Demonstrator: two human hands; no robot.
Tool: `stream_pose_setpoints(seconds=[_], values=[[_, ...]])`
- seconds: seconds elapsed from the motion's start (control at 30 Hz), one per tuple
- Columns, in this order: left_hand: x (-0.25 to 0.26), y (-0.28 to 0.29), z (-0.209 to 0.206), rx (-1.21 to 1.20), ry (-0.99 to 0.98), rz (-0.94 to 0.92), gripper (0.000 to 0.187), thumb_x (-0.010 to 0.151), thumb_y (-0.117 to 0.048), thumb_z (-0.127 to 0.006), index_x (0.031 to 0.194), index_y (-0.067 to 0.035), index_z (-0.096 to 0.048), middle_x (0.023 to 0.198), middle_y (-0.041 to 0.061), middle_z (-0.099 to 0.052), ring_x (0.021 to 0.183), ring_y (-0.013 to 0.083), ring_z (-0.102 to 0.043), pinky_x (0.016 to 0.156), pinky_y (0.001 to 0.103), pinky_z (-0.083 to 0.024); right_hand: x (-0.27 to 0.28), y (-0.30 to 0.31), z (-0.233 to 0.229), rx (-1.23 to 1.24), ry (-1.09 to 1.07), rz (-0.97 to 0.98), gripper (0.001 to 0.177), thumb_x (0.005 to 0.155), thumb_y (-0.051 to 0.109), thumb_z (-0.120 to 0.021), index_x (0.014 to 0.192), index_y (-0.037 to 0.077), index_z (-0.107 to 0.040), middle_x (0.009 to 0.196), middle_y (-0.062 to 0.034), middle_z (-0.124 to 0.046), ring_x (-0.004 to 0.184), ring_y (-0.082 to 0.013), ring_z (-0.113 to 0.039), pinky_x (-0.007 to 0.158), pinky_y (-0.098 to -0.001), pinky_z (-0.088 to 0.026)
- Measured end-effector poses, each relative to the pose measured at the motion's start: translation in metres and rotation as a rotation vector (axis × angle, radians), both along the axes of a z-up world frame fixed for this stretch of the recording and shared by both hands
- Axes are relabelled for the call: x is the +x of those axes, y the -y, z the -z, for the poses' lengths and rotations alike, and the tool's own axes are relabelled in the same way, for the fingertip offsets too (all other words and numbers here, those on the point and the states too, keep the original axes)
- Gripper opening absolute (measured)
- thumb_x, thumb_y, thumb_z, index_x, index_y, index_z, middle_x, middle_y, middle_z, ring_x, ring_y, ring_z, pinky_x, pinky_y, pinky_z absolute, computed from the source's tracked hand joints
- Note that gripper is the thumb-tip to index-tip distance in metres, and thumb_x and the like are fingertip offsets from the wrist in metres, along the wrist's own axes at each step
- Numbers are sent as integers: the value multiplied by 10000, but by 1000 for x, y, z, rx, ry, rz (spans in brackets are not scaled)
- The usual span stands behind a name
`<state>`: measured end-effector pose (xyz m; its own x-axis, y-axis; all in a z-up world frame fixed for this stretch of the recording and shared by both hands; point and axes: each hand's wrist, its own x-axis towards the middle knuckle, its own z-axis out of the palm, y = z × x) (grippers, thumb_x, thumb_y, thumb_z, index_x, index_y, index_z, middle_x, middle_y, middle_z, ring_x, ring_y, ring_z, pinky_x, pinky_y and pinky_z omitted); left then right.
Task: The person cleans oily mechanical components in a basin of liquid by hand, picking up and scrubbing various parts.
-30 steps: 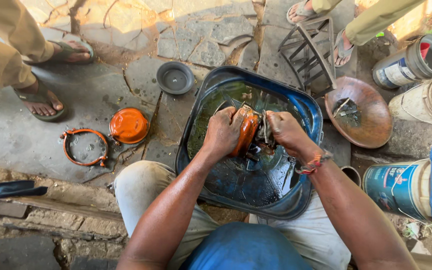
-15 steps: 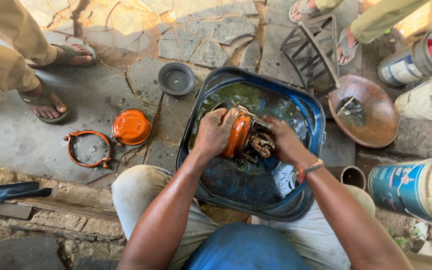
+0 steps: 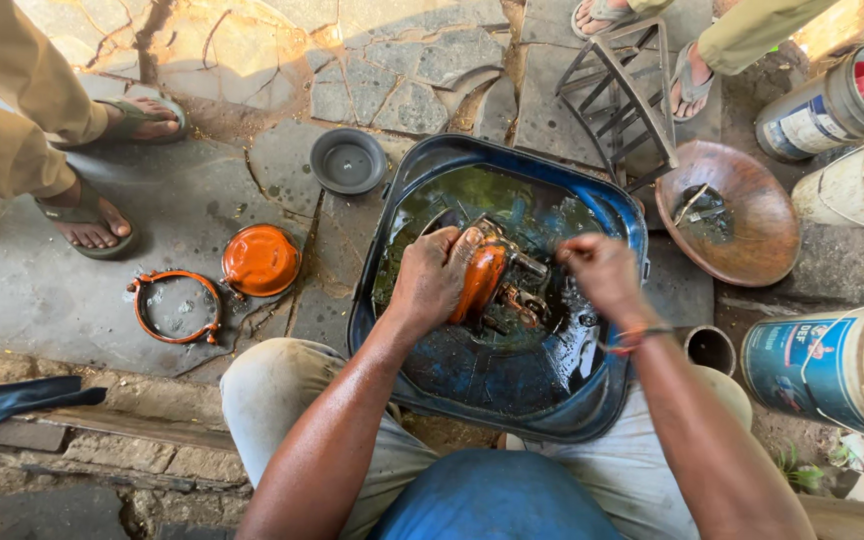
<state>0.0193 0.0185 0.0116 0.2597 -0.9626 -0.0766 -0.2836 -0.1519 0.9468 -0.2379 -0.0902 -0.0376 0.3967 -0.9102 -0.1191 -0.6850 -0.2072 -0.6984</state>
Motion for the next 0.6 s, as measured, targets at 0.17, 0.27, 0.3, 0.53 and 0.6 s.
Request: stream_pose_setpoints(seconds=[0.17,0.27,0.3,0.53,0.6], values=[[0,1,1,-62,70,-1,412,1043,-325,-598,835,27,-653,657,191,-576,559,205,-484,564,403,-444,21,-19,-55,208,592,-88,304,874,-99,-652,1136,43,-713,1116,-59,-704,989,-114,-684,868,-270,-618],[2,4,2,-71,1,-1,368,1019,-311,-581,849,1,-675,650,164,-608,556,168,-527,550,383,-462,38,-25,-54,72,459,-204,203,903,-108,-651,1051,-3,-743,1048,-78,-721,953,-135,-699,867,-268,-620],[3,4,3,-67,-19,-2,363,1017,-303,-580,846,2,-673,649,162,-610,557,162,-527,545,381,-465,44,-23,-49,130,539,-168,196,924,-113,-639,1061,-12,-738,1056,-81,-733,960,-136,-691,884,-266,-605],[10,1,9,-111,5,-22,420,1034,-293,-606,769,33,-605,629,202,-503,596,164,-424,535,414,-420,56,-25,-30,549,892,146,137,926,-68,-691,1047,-43,-751,985,-111,-740,848,-164,-698,775,-293,-588],[16,3,10,-162,36,14,434,1049,-302,-610,781,39,-582,656,215,-460,609,182,-394,549,420,-414,58,-25,-35,324,852,2,153,894,-92,-722,1034,-35,-737,1010,-95,-739,908,-152,-703,839,-279,-594]])
